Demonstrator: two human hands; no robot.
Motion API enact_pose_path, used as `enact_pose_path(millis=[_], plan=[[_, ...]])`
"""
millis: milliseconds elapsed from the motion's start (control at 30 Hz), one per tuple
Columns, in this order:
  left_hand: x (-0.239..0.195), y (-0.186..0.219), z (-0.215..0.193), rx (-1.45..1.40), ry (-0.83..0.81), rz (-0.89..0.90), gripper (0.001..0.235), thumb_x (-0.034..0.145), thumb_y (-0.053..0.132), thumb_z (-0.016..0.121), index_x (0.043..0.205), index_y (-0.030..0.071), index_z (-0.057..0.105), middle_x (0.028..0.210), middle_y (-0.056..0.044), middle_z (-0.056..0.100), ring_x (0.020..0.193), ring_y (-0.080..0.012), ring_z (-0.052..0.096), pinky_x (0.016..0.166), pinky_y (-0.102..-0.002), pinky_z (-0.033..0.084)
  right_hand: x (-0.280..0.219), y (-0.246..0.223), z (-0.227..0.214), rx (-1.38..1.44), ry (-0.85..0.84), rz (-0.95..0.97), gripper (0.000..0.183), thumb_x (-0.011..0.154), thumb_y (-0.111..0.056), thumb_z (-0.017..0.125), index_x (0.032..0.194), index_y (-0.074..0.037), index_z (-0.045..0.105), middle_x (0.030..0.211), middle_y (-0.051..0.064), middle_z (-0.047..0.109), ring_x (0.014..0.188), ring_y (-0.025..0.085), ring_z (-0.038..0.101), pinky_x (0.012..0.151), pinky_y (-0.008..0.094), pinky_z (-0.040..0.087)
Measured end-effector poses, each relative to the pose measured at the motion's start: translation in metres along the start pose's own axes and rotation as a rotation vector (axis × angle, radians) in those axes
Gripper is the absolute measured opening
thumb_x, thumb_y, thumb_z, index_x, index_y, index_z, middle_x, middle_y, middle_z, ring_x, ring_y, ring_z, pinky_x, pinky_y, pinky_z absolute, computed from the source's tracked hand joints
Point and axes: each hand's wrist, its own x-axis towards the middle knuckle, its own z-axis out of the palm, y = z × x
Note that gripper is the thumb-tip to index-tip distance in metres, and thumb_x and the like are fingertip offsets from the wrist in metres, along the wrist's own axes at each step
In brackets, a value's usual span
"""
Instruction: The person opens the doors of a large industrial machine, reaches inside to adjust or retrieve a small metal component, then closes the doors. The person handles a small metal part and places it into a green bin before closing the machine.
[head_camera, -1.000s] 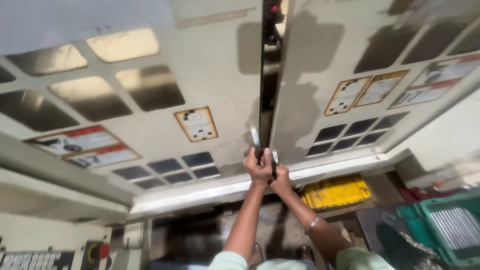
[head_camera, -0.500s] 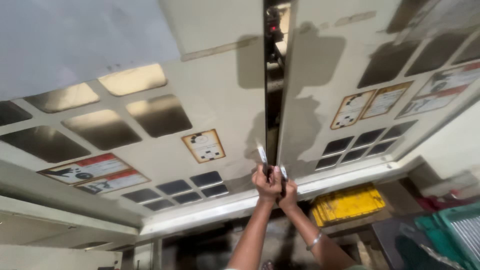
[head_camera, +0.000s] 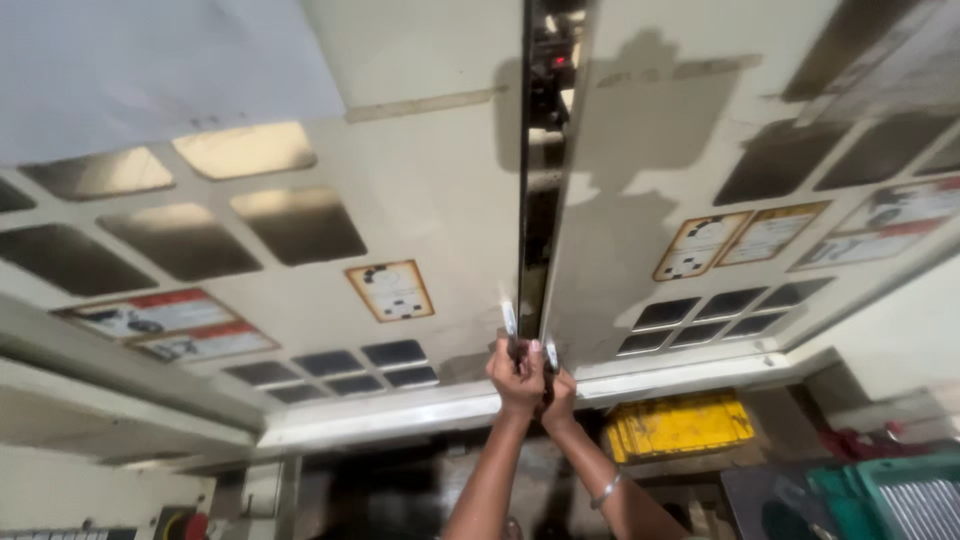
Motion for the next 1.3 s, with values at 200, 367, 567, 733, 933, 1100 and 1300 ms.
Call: enact_pose_path(millis=[200, 367, 567, 733, 933, 1100, 1300], plan=[[0.000, 0.006, 0.003, 0.032, 0.057, -0.029, 0.019, 0.091, 0.016, 0.073, 0.087, 0.003, 0.060, 0.063, -0.006, 0.055, 0.052, -0.0183, 0.056, 0.051, -0.032, 0.046, 0.004, -0.007, -0.002, 0.061, -0.034, -0.024, 0.019, 0.082, -0.006, 0.074, 0.100, -0.003, 0.077, 0.096, 0.012, 0.078, 0.089, 0.027, 0.077, 0.078, 0.037, 0.059], [0.001, 0.013, 0.003, 0.019, 0.051, -0.098, 0.021, 0.094, 0.018, 0.073, 0.088, 0.004, 0.058, 0.063, -0.004, 0.054, 0.052, -0.0145, 0.053, 0.052, -0.030, 0.045, 0.012, -0.015, -0.007, 0.102, -0.071, -0.020, 0.022, 0.082, -0.005, 0.073, 0.103, -0.002, 0.077, 0.097, 0.013, 0.077, 0.090, 0.028, 0.075, 0.078, 0.037, 0.058], [0.001, 0.019, -0.001, -0.015, 0.012, -0.116, 0.021, 0.097, 0.018, 0.071, 0.088, 0.005, 0.057, 0.063, -0.004, 0.054, 0.053, -0.0148, 0.054, 0.052, -0.030, 0.044, 0.012, -0.018, -0.013, 0.062, -0.080, -0.089, 0.023, 0.082, -0.006, 0.071, 0.105, -0.003, 0.076, 0.096, 0.016, 0.076, 0.090, 0.033, 0.073, 0.078, 0.040, 0.056], [0.006, 0.026, -0.002, 0.007, 0.013, -0.101, 0.020, 0.096, 0.018, 0.071, 0.089, 0.005, 0.057, 0.066, -0.005, 0.055, 0.055, -0.0165, 0.054, 0.054, -0.032, 0.045, 0.014, -0.018, -0.010, 0.039, -0.060, -0.101, 0.023, 0.085, -0.009, 0.072, 0.107, -0.003, 0.076, 0.095, 0.017, 0.076, 0.088, 0.034, 0.074, 0.077, 0.040, 0.056], [0.008, 0.025, -0.004, -0.011, -0.026, -0.097, 0.020, 0.097, 0.017, 0.070, 0.089, 0.004, 0.058, 0.065, -0.005, 0.056, 0.055, -0.0171, 0.056, 0.053, -0.032, 0.045, 0.012, -0.017, -0.008, 0.048, -0.062, 0.013, 0.022, 0.081, -0.008, 0.073, 0.101, -0.001, 0.077, 0.093, 0.018, 0.075, 0.085, 0.033, 0.074, 0.073, 0.040, 0.056], [0.010, 0.024, -0.005, -0.018, -0.027, -0.083, 0.021, 0.097, 0.018, 0.070, 0.087, 0.004, 0.057, 0.062, -0.004, 0.056, 0.052, -0.0154, 0.057, 0.051, -0.032, 0.046, 0.014, -0.028, -0.007, 0.038, -0.019, -0.054, 0.024, 0.084, -0.006, 0.072, 0.107, 0.000, 0.076, 0.102, 0.017, 0.077, 0.094, 0.033, 0.075, 0.081, 0.040, 0.057], [0.006, 0.010, -0.001, -0.029, -0.045, -0.079, 0.021, 0.096, 0.018, 0.070, 0.087, 0.004, 0.057, 0.060, -0.004, 0.056, 0.050, -0.0160, 0.057, 0.050, -0.033, 0.046, 0.008, -0.010, 0.000, 0.031, 0.006, -0.072, 0.020, 0.085, -0.006, 0.072, 0.104, -0.001, 0.075, 0.100, 0.016, 0.076, 0.094, 0.031, 0.075, 0.082, 0.038, 0.057]])
